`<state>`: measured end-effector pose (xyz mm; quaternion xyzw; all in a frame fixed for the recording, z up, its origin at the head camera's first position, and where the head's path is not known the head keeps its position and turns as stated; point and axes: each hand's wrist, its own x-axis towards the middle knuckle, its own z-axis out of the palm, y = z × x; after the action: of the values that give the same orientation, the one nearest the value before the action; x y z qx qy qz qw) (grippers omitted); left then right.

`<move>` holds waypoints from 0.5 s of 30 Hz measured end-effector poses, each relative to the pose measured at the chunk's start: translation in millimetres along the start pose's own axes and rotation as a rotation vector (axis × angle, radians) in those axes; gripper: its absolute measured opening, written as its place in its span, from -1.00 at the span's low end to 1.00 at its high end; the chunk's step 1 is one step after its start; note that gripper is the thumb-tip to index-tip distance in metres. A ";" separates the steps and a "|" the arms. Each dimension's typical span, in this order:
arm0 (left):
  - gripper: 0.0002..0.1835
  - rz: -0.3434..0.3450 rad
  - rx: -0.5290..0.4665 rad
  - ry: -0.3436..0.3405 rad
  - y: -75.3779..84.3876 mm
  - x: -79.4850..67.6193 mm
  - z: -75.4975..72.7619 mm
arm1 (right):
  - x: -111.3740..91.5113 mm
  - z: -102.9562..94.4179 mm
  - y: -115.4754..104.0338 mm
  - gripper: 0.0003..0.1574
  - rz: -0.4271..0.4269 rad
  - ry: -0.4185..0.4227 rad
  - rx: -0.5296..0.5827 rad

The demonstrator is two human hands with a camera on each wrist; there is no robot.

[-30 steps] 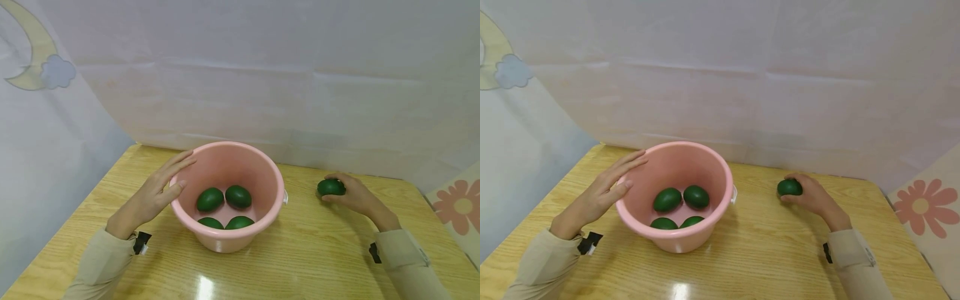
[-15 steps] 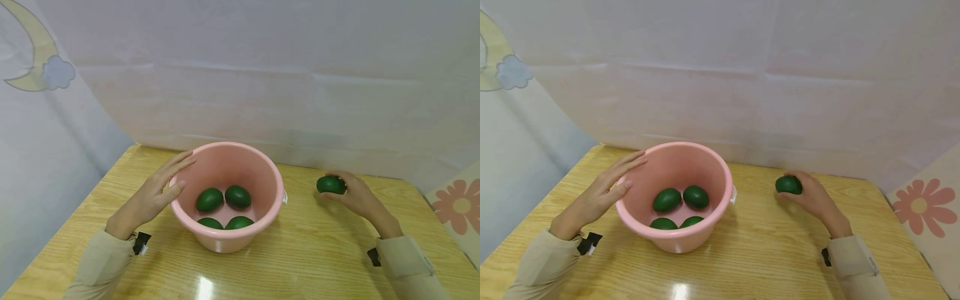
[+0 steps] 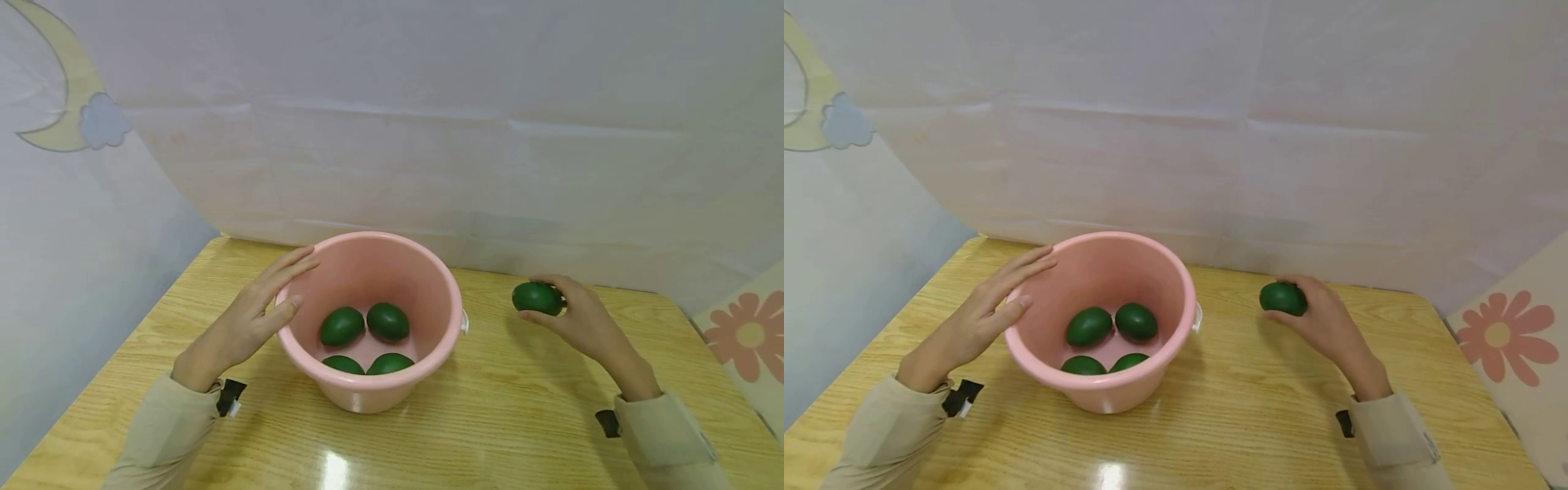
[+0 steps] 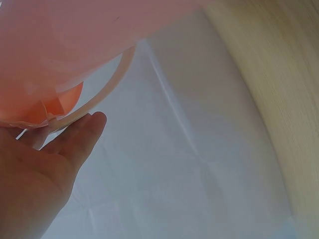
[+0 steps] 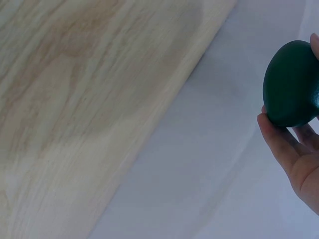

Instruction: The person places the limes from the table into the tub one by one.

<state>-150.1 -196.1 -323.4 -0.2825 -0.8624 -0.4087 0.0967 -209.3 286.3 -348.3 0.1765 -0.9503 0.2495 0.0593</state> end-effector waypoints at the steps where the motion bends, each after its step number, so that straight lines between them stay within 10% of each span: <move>1: -0.44 0.000 0.000 0.000 0.1 0.0 0.0 | -0.6 -0.7 -2.4 -0.15 0.003 0.001 0.002; 15: -0.45 -0.010 0.002 -0.001 1.5 -0.5 -0.2 | -6.0 -6.3 -28.2 -0.24 -0.019 0.076 0.024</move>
<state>-148.9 -195.7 -322.5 -0.2783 -0.8643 -0.4083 0.0944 -193.3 268.3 -331.3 0.1766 -0.9427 0.2666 0.0955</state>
